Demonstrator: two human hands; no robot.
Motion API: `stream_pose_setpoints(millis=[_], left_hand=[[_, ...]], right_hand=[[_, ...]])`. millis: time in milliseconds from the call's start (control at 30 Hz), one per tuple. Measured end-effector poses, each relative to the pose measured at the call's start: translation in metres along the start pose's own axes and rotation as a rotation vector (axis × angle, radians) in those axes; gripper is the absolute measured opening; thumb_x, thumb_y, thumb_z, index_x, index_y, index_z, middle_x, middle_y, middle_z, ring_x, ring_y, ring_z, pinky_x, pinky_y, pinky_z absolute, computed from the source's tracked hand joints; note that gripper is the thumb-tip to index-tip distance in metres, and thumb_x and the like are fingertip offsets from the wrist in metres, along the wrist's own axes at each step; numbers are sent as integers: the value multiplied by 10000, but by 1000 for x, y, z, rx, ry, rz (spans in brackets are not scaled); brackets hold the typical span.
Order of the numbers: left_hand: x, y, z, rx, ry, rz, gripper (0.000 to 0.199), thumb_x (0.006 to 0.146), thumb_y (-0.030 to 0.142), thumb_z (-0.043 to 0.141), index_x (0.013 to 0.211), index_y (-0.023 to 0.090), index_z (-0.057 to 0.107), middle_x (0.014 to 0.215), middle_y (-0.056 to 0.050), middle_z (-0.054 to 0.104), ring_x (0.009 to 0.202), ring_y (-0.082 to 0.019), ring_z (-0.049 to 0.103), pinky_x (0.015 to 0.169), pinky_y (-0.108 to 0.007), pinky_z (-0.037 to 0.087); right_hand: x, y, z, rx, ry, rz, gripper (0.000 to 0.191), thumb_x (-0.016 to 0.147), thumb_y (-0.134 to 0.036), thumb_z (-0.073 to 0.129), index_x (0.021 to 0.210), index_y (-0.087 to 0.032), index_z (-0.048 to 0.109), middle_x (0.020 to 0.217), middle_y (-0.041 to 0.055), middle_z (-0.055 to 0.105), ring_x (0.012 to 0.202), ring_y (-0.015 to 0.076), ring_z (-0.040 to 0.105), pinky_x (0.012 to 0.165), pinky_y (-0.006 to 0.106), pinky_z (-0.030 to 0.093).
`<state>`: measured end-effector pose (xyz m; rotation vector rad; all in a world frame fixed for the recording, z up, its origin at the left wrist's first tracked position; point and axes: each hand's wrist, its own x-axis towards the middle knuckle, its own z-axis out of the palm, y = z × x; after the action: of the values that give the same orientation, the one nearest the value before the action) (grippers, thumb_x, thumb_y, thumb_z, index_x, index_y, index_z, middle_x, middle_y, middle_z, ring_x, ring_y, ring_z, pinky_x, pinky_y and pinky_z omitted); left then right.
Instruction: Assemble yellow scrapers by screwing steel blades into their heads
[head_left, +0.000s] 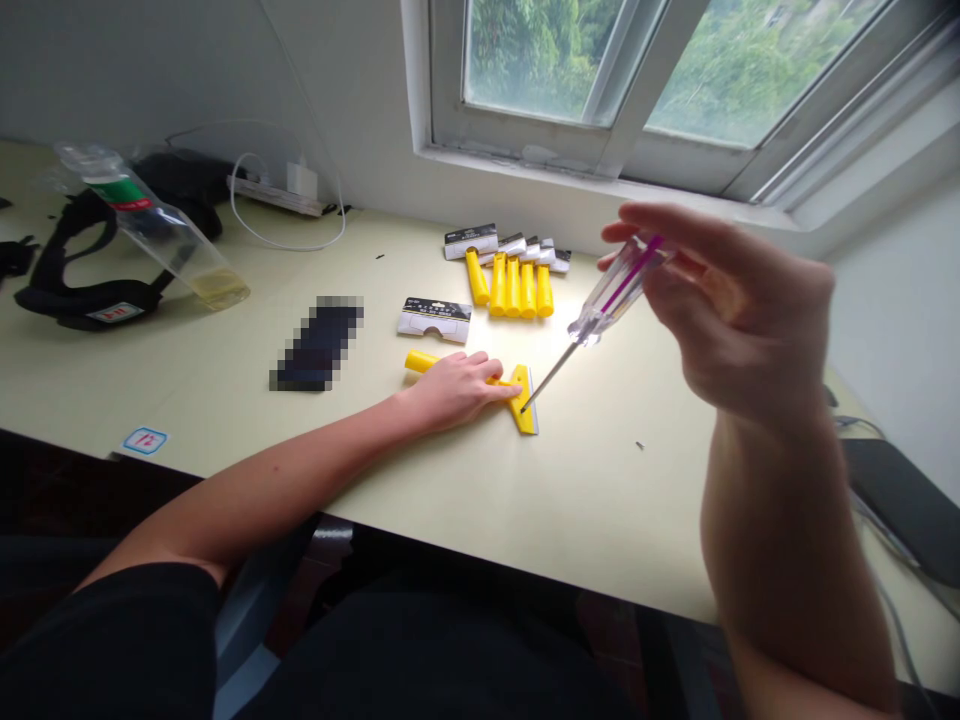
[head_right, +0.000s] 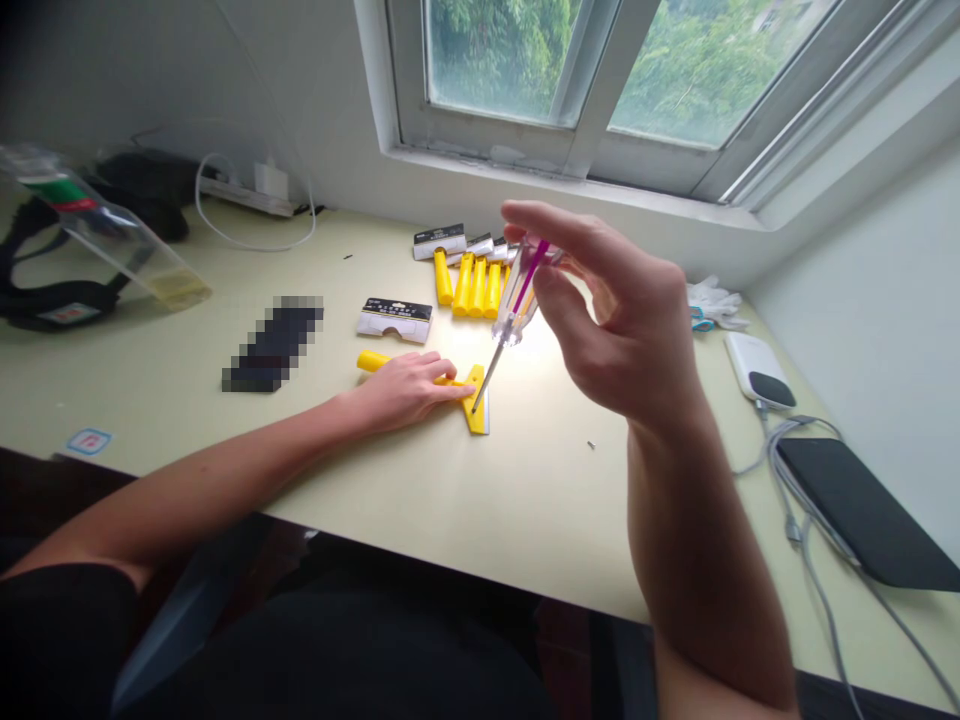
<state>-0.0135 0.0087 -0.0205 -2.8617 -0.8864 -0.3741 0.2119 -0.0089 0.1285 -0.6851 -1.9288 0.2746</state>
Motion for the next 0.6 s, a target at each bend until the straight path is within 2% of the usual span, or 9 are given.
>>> stream_pose_setpoints(millis=[67,167,233,367,433,500,600], left_hand=[[0,0,0,0,-2,0,338,997,224,442,1272,306,622,1024,-77,629,885,-176,532,715,-289,405],[0,0,-1,0,-7,3,346,996,215,441,1280,301,618,1028,-79,632,886,-174,533,716,-287,406],[0,0,-2,-1,-10,3,347,995,212,439,1278,300,620,1027,-79,633,882,-173,535,713,-286,407],[1,1,-3,-4,-7,0,346,994,211,443,1275,300,625,1022,-79,636,877,-175,537,712,-289,407],[1,1,-3,-7,-11,-3,345,996,213,439,1271,300,628,1023,-79,637,878,-176,538,711,-290,405],[1,1,-3,-8,-17,-5,344,998,217,433,1266,300,631,1027,-78,637,879,-177,541,708,-291,403],[1,1,-3,-6,-14,-4,348,996,216,435,1274,303,626,1028,-79,635,881,-180,541,711,-296,403]], right_hand=[[-1,-1,2,-6,-1,25,394,864,-240,626,1191,-458,659,1154,-45,697,1075,250,667,974,502,553],[-1,1,4,7,19,28,376,855,-267,625,1153,-496,651,1131,-57,695,1067,265,673,938,516,574],[-1,4,3,43,-8,17,367,875,-300,584,1193,-476,636,1157,-42,685,1079,274,669,921,527,576],[0,11,2,-29,-15,-52,421,821,-332,662,1234,-400,628,1159,-3,685,1083,280,663,976,538,533],[0,12,1,10,-36,-65,419,853,-388,614,1272,-383,601,1216,11,666,1133,282,642,998,537,516],[0,11,0,41,-61,-34,397,895,-429,537,1287,-385,583,1258,19,645,1177,285,619,1008,532,509],[-1,13,-1,-3,-64,9,354,887,-426,558,1239,-414,590,1231,7,648,1197,282,605,1016,515,507]])
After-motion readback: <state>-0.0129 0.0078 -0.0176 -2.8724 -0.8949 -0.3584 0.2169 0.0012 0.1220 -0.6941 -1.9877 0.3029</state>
